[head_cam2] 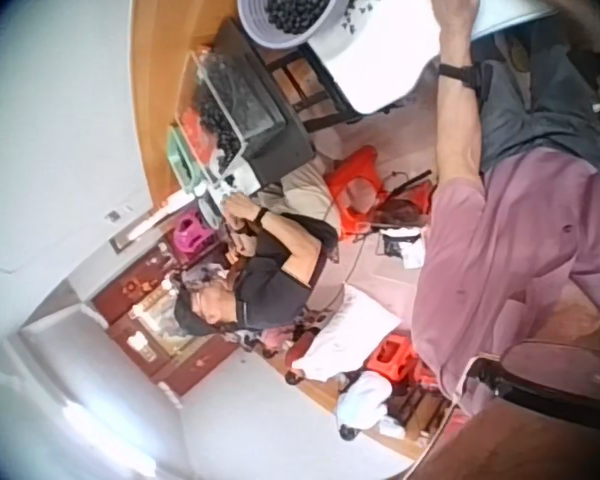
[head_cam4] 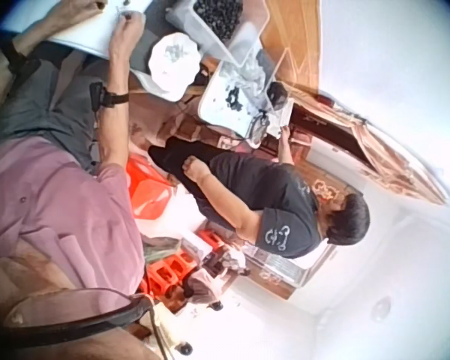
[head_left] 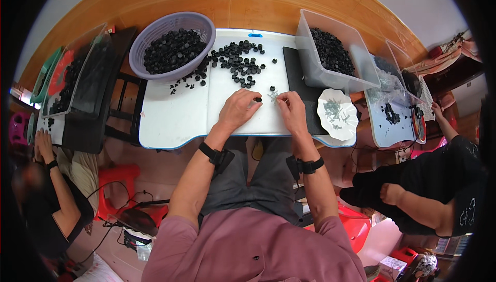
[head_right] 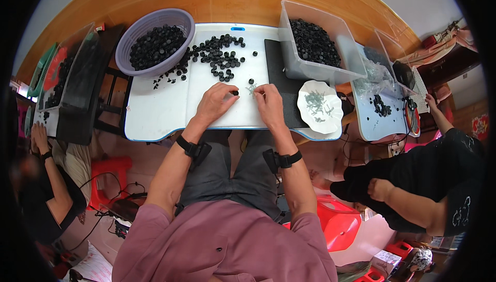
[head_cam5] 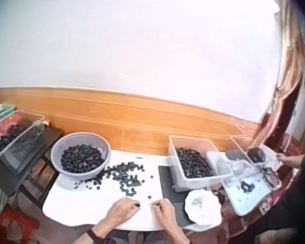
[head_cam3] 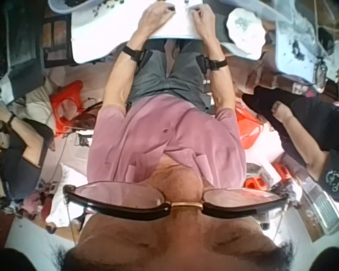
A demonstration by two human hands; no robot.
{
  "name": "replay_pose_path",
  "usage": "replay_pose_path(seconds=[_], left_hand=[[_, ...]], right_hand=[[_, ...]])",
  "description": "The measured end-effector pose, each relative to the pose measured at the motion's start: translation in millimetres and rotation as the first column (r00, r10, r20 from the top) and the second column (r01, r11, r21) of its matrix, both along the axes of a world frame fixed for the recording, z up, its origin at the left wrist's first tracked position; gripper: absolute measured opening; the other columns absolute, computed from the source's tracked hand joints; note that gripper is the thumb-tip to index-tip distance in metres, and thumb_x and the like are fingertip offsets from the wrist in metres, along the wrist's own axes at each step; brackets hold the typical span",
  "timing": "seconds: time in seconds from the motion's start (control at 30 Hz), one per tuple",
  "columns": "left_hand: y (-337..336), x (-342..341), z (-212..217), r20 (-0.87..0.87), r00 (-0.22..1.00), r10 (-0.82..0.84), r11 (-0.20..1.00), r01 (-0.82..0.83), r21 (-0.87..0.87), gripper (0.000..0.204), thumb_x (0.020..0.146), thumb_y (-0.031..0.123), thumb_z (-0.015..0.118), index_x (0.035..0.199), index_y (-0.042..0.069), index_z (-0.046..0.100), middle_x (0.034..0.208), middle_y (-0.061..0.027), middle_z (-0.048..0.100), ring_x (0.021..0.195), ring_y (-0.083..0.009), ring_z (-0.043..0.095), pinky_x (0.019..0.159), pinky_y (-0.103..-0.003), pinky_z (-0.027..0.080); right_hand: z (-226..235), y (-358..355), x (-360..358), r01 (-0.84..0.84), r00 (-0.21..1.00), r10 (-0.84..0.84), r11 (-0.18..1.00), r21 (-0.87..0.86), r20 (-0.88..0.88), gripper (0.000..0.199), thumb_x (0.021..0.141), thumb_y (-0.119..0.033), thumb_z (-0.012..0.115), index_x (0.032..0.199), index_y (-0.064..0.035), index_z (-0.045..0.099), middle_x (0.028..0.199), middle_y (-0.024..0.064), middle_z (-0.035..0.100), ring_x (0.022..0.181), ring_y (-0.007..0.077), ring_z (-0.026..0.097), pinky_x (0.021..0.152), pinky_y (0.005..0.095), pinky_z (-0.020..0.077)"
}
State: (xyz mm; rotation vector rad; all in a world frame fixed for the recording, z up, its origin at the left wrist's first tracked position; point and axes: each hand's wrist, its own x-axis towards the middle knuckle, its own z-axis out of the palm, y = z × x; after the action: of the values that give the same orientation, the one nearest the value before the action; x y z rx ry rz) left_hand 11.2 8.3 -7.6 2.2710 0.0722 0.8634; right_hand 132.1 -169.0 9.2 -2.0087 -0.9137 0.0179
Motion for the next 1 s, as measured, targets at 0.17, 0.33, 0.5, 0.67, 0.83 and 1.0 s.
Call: replay_pose_path(seconds=[0.17,0.33,0.5,0.67,0.83,1.0], left_hand=[[-2,2,1,-0.046,0.998,-0.046,0.999,0.046,-0.02,0.022,0.084,0.014,0.081,0.103,0.005,0.075,0.092,-0.0086,0.073,0.083,-0.0218,0.069,0.073,-0.033,0.057],[1,-1,0,-0.082,0.995,-0.053,0.997,0.047,-0.067,0.024,0.084,0.012,0.081,0.106,0.005,0.076,0.092,-0.0094,0.073,0.081,-0.0218,0.07,0.073,-0.033,0.058],[2,1,-1,-0.113,0.993,-0.034,0.993,0.021,-0.112,0.027,0.084,0.011,0.081,0.109,0.004,0.076,0.092,-0.0114,0.073,0.078,-0.0216,0.071,0.073,-0.033,0.059],[0,3,0,-0.154,0.987,-0.048,0.966,0.006,-0.26,0.029,0.085,0.011,0.081,0.113,0.005,0.075,0.091,-0.0107,0.076,0.079,-0.0185,0.073,0.074,-0.031,0.059],[0,2,0,-0.186,0.981,-0.057,0.943,-0.008,-0.332,0.028,0.086,0.011,0.081,0.112,0.004,0.076,0.09,-0.0095,0.078,0.08,-0.0139,0.073,0.074,-0.028,0.059],[-1,2,1,-0.183,0.982,-0.041,0.96,-0.012,-0.28,0.027,0.086,0.01,0.08,0.112,0.004,0.076,0.09,-0.0101,0.078,0.079,-0.0155,0.074,0.074,-0.029,0.059]], right_hand=[[-12,-2,8,0.079,0.989,-0.054,0.979,0.187,-0.136,0.014,0.094,-0.007,0.066,0.105,0.0004,0.072,0.09,0.0119,0.07,0.077,0.0182,0.067,0.07,0.0327,0.0519],[-1,8,-7,0.111,0.845,0.089,0.936,0.335,-0.527,0.016,0.095,-0.005,0.068,0.106,0.0037,0.073,0.087,0.0066,0.076,0.066,0.0092,0.067,0.06,0.0236,0.0492],[-2,23,-24,0.146,0.806,0.119,0.909,0.391,-0.579,0.015,0.094,-0.003,0.069,0.105,0.0047,0.074,0.088,0.0061,0.075,0.067,0.0093,0.068,0.06,0.0226,0.0496],[-19,27,-25,0.134,0.882,0.067,0.914,0.383,-0.467,0.011,0.093,-0.003,0.071,0.101,0.0023,0.075,0.087,0.0043,0.075,0.065,0.0087,0.065,0.06,0.0232,0.0501],[-22,29,-29,0.102,0.946,0.018,0.931,0.35,-0.324,0.01,0.09,-0.004,0.074,0.099,-0.0001,0.075,0.084,0.0056,0.073,0.064,0.0101,0.063,0.06,0.0263,0.0504],[-15,28,-34,0.048,0.989,-0.002,0.95,0.308,-0.148,0.01,0.089,-0.005,0.075,0.098,-0.0007,0.075,0.084,0.006,0.071,0.064,0.0111,0.061,0.06,0.0265,0.049]])
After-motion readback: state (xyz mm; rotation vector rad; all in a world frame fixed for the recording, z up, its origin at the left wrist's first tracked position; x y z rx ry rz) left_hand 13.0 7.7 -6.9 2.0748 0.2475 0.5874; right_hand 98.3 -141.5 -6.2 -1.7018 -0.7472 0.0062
